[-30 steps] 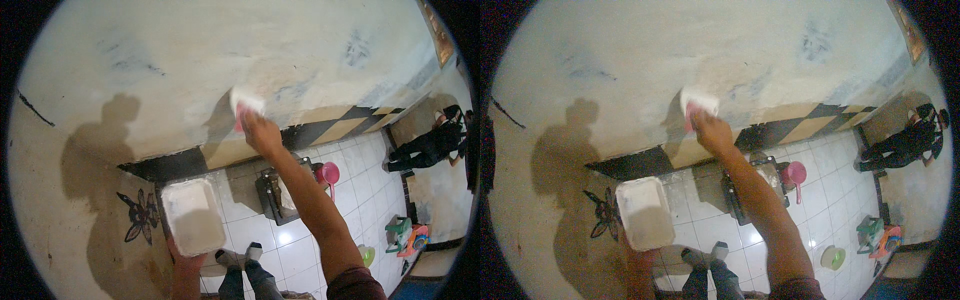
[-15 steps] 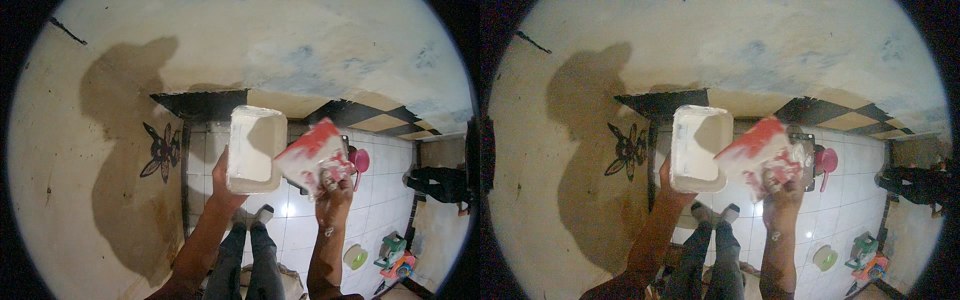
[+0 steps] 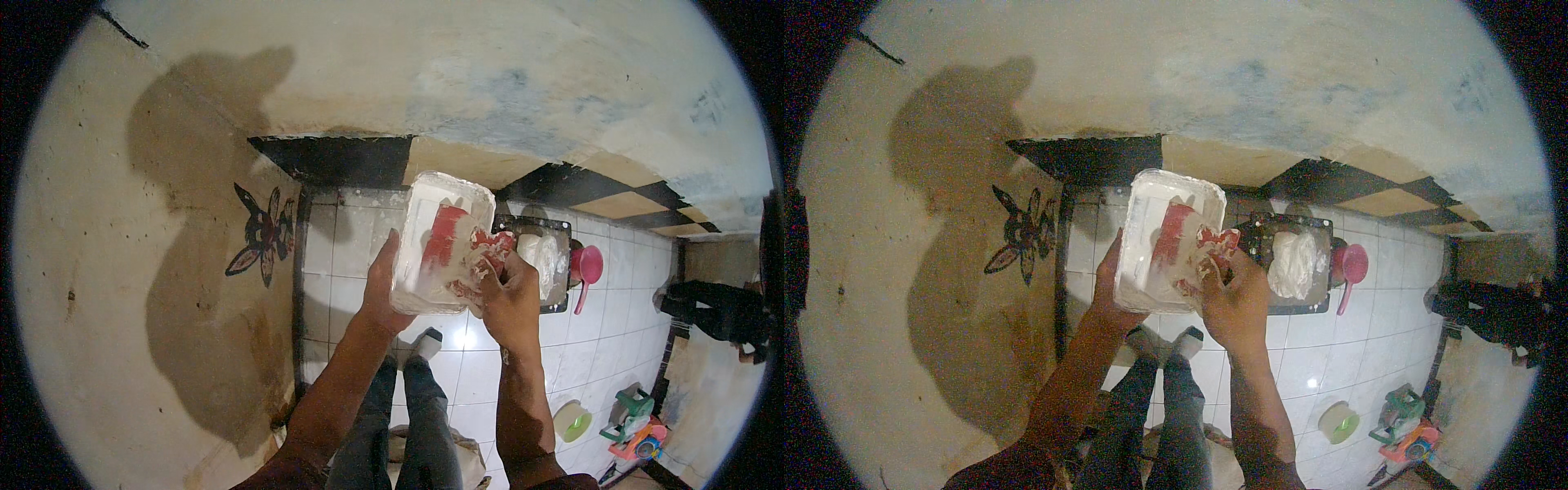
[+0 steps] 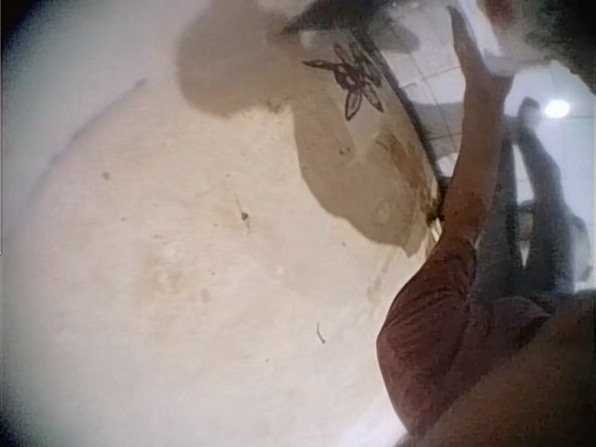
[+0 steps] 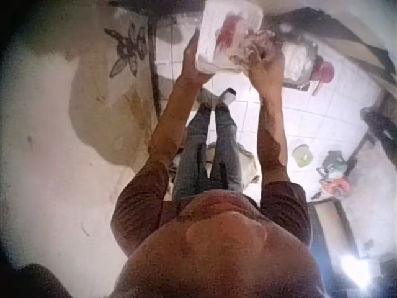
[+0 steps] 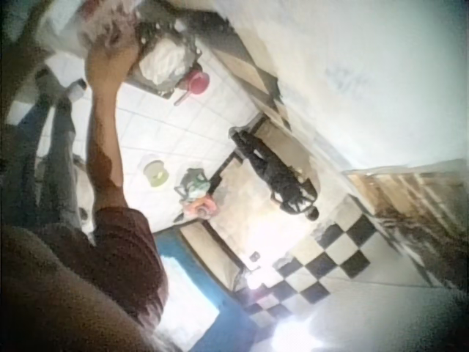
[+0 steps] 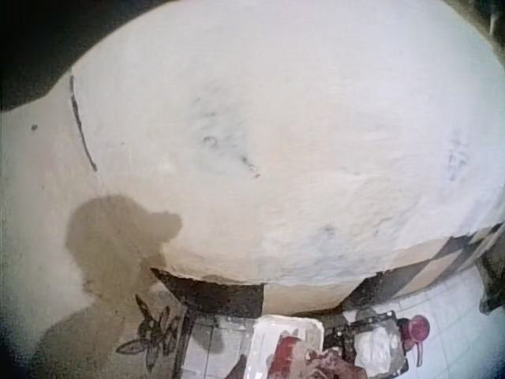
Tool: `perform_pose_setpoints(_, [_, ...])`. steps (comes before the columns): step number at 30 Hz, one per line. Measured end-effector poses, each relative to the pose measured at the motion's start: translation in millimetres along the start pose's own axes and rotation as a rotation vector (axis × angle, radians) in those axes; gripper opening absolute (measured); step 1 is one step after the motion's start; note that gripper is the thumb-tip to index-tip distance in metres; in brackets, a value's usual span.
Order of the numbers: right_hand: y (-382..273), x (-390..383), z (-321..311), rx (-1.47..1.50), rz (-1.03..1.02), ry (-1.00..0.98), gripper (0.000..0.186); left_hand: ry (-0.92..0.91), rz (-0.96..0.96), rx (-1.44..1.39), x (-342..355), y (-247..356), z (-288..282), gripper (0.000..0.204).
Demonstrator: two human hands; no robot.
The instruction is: The person patches a wall by applying a white substance from a container onto a section of the wall using a scraper.
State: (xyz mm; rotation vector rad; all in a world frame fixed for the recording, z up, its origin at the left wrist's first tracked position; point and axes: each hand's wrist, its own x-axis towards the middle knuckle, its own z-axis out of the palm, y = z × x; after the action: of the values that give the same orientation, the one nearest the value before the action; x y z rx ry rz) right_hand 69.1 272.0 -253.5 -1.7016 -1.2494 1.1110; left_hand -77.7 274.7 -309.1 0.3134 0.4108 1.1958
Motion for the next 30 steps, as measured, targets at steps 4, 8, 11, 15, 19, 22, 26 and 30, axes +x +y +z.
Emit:
perform_pose_setpoints(4, [-8, 3, 5, -0.050, -0.045, -0.085, 0.018, 0.079, -0.149, -0.280, 6, -9, -21, 0.062])
perform_pose_setpoints(8, [-2, 8, 9, 0.007, 0.006, -0.124, 0.019, 0.094, -0.194, -0.418, 8, -15, -22, 0.058])
perform_pose_setpoints(11, [14, 13, 6, -0.051, -0.024, -0.113, 0.019, 0.170, -0.169, -0.177, 3, -12, -8, 0.047])
perform_pose_setpoints(15, [-5, 6, 16, 0.143, 0.097, -0.165, 0.020, 0.049, -0.138, -0.111, 0, -25, -32, 0.056])
perform_pose_setpoints(19, [9, 2, 11, 0.289, 0.121, -0.148, 0.017, 0.054, -0.185, -0.174, -2, -25, -26, 0.056])
perform_pose_setpoints(22, [15, -3, 1, 0.371, 0.148, -0.126, 0.017, 0.136, -0.223, -0.252, -3, -27, -17, 0.056])
perform_pose_setpoints(26, [8, -10, -11, 0.357, 0.153, -0.080, 0.016, 0.113, -0.229, -0.479, -5, -38, -36, 0.056])
perform_pose_setpoints(30, [15, -14, -22, 0.457, 0.117, 0.017, 0.011, 0.078, 0.089, 0.523, -16, -18, -9, 0.056])
